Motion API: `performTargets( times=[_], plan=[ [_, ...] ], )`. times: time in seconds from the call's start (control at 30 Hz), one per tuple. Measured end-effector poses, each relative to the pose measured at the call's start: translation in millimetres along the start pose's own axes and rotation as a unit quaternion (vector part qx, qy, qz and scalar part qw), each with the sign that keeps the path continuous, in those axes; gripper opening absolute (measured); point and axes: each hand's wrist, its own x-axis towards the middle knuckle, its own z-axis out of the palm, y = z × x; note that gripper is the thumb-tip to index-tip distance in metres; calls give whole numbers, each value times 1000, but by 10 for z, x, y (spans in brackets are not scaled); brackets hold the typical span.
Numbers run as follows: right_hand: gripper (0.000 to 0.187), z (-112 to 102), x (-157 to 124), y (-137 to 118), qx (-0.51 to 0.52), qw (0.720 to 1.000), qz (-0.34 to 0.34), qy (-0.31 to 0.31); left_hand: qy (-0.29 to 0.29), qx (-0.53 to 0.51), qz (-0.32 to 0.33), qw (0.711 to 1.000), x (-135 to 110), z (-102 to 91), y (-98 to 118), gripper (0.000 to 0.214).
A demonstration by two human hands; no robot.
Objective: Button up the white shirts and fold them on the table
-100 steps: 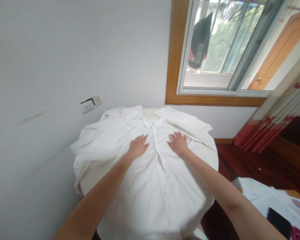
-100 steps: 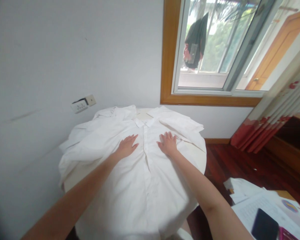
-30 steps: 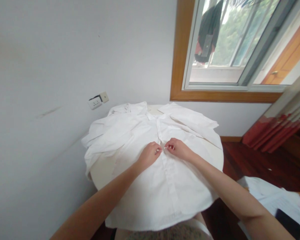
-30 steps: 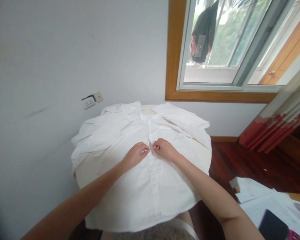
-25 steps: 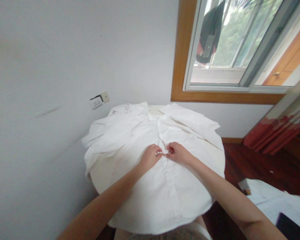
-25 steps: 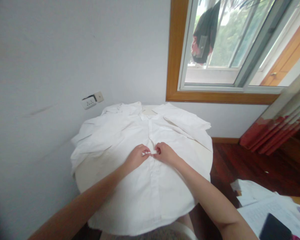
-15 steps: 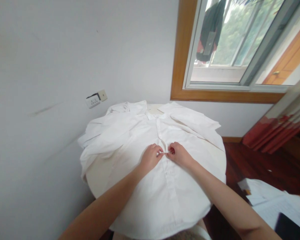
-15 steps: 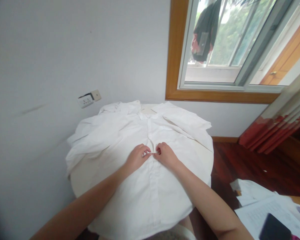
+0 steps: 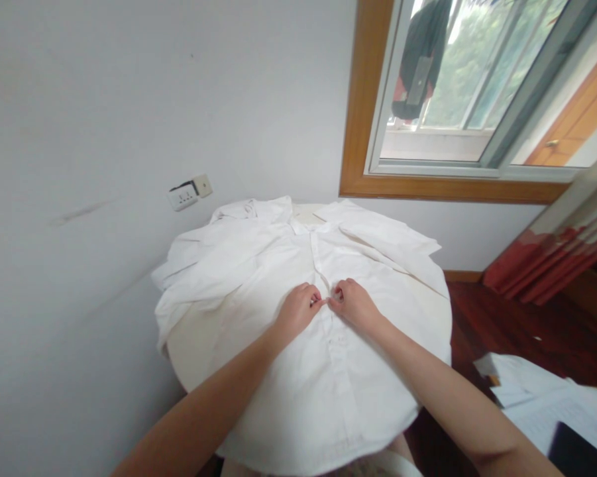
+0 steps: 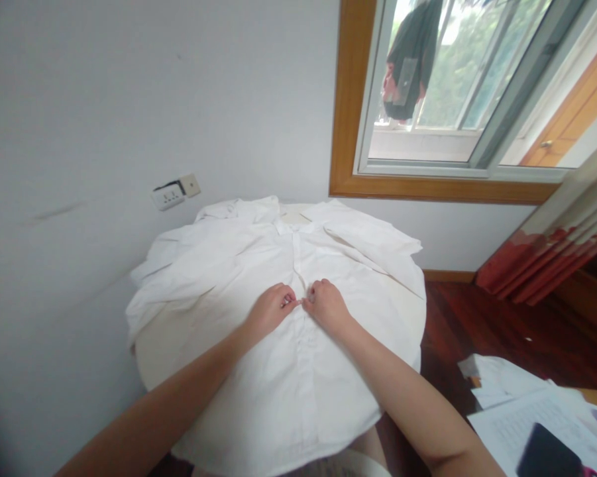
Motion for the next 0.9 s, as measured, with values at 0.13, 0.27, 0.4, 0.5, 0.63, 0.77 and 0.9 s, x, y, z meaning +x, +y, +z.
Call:
performTargets(
  times=[0.13,0.27,0.4,0.5,0.63,0.77,0.9],
  plan=[
    [14,-6,-8,-30,-33,999,-4,-1,-1,15,1,1000,-13,0,6,14],
    [9,-1,-3,-46,-56,998,-10,3,-7,39,-5,999,-31,-3,16,16],
    [9,5,-4,-42,-64,998,-21,0,-14,60,-13,998,-59,-26,51,20],
    [9,-6,-7,-8,-54,998,-20,-2,-18,66,-13,998,-70,-49,74,23],
    [9,-55,-3,62,-5,1000,-24,11,-22,57,-10,998,-61,-63,79,26],
    [11,-111,-2,78,104,993,-50,31,-26,51,-4,998,-54,-46,85,22],
    [12,-149,-11,34,206,976,-51,41,-36,60,-2,998,-58,-31,116,17]
  ],
)
